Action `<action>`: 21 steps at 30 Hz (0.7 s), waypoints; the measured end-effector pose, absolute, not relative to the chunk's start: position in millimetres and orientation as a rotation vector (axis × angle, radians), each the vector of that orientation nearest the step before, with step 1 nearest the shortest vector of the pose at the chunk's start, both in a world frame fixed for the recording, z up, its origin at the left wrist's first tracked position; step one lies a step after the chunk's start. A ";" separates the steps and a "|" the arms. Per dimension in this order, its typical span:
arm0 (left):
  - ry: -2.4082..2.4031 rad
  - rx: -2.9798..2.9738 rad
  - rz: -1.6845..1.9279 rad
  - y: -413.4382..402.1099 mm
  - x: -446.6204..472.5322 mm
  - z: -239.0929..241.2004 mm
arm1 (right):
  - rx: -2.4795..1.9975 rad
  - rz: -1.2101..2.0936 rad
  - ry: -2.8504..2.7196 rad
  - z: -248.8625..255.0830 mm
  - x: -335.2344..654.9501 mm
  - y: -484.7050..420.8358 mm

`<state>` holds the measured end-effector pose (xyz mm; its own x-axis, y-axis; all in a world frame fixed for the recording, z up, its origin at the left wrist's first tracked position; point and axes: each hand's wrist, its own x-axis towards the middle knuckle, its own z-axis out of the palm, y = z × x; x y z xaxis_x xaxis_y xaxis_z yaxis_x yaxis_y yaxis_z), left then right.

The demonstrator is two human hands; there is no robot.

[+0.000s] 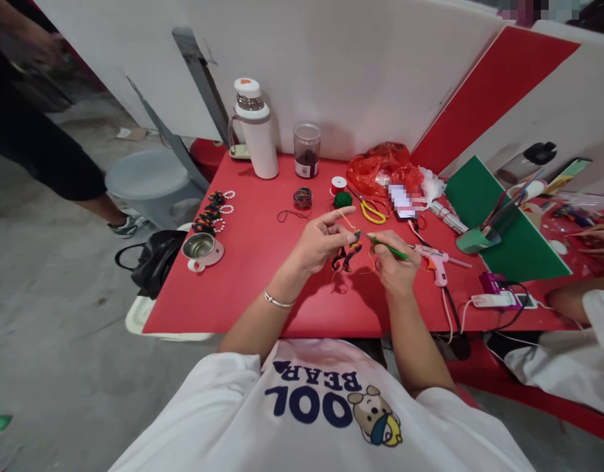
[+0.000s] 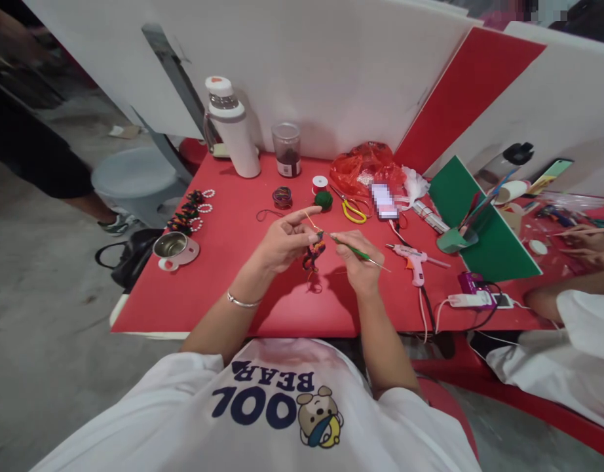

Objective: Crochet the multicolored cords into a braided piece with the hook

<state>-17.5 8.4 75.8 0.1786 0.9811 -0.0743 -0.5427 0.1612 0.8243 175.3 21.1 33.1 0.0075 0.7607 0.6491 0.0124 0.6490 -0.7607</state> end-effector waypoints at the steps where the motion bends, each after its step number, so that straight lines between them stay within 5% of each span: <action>1: 0.718 0.765 1.228 9.0 -18.4 75.4 | -0.674 0.647 -1.493 36.4 177.8 20.6; 11: 0.706 0.850 1.162 11.2 -28.2 76.5 | -0.617 0.643 -1.637 59.9 195.6 19.3; 21: 0.691 0.966 1.106 9.4 -22.8 78.9 | -0.641 1.025 -1.406 56.8 189.6 18.9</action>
<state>-22.8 9.4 78.9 0.3205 0.9473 0.0016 -0.4138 0.1385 0.8998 189.6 18.9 56.8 -0.1267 0.8664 0.4831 -0.1955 0.4556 -0.8684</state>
